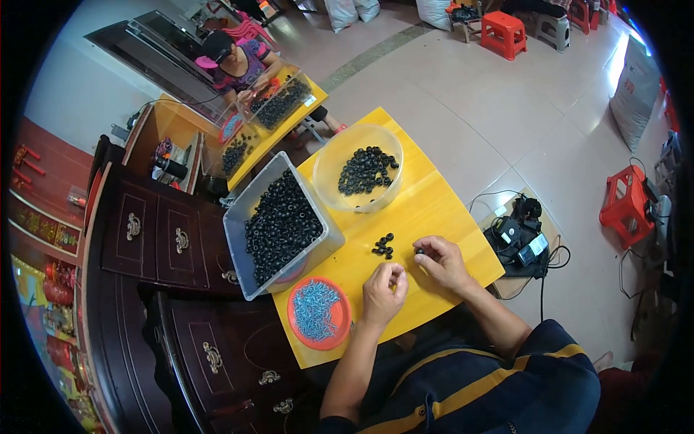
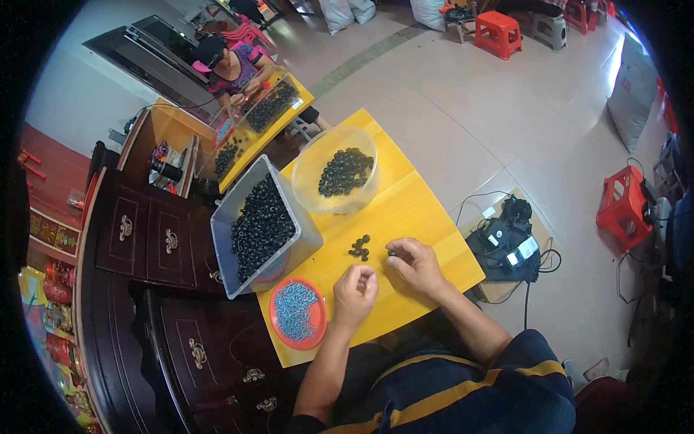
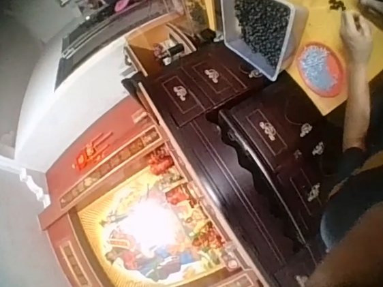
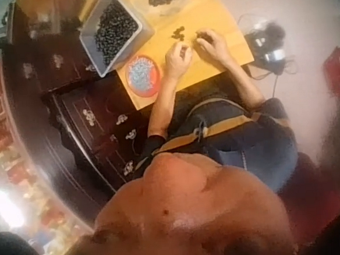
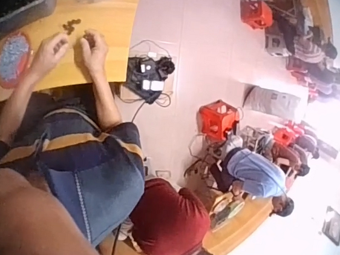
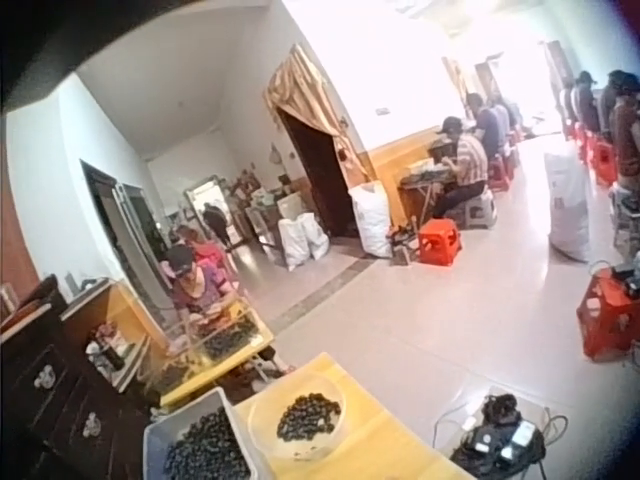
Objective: The person assembles small black plastic components with blue studs by hand.
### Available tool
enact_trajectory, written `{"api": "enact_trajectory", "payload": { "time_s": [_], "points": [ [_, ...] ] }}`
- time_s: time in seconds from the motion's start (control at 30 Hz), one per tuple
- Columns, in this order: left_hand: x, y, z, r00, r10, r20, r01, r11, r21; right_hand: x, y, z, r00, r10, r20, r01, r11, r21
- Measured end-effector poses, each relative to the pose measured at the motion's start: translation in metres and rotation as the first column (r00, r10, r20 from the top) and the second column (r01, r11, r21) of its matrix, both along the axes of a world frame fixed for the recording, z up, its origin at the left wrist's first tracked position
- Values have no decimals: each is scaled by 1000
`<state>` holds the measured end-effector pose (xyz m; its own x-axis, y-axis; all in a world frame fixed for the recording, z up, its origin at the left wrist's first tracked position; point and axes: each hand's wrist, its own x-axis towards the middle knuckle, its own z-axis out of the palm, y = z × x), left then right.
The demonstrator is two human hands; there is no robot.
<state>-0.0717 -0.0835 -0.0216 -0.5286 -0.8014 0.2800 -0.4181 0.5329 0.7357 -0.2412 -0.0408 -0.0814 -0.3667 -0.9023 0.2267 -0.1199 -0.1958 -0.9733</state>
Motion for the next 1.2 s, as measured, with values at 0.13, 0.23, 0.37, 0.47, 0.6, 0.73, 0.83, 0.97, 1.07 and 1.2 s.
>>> {"api": "enact_trajectory", "payload": {
  "time_s": [0.13,0.23,0.37,0.47,0.6,0.73,0.83,0.97,1.07,1.2],
  "points": [
    [24,33,-23,991,121,-63,-107,977,186,1,-2,-10,994,29,107,-31,999,10],
    [34,48,-39,985,144,-98,-119,966,230,3,-4,-18,976,22,218,-20,1000,-14],
    [40,59,-52,965,207,-161,-160,951,264,4,-1,-11,987,26,156,-25,1000,-8],
    [41,60,-58,945,242,-221,-183,949,257,6,-1,-9,988,8,157,-9,1000,7],
    [43,61,-55,952,227,-208,-176,956,237,6,0,-13,992,-4,129,6,1000,-12],
    [46,57,-60,948,181,-261,-129,970,204,9,2,-13,937,87,339,-84,996,-24],
    [46,57,-64,940,171,-297,-112,972,206,10,7,-18,846,172,505,-183,983,-28],
    [48,54,-69,899,258,-355,-110,915,388,25,25,-11,694,251,675,-353,936,14],
    [45,55,-60,858,308,-410,-83,872,482,39,33,-7,658,239,714,-380,924,41],
    [47,56,-48,874,246,-420,-41,897,440,45,39,0,626,268,732,-433,901,41]
  ]
}}
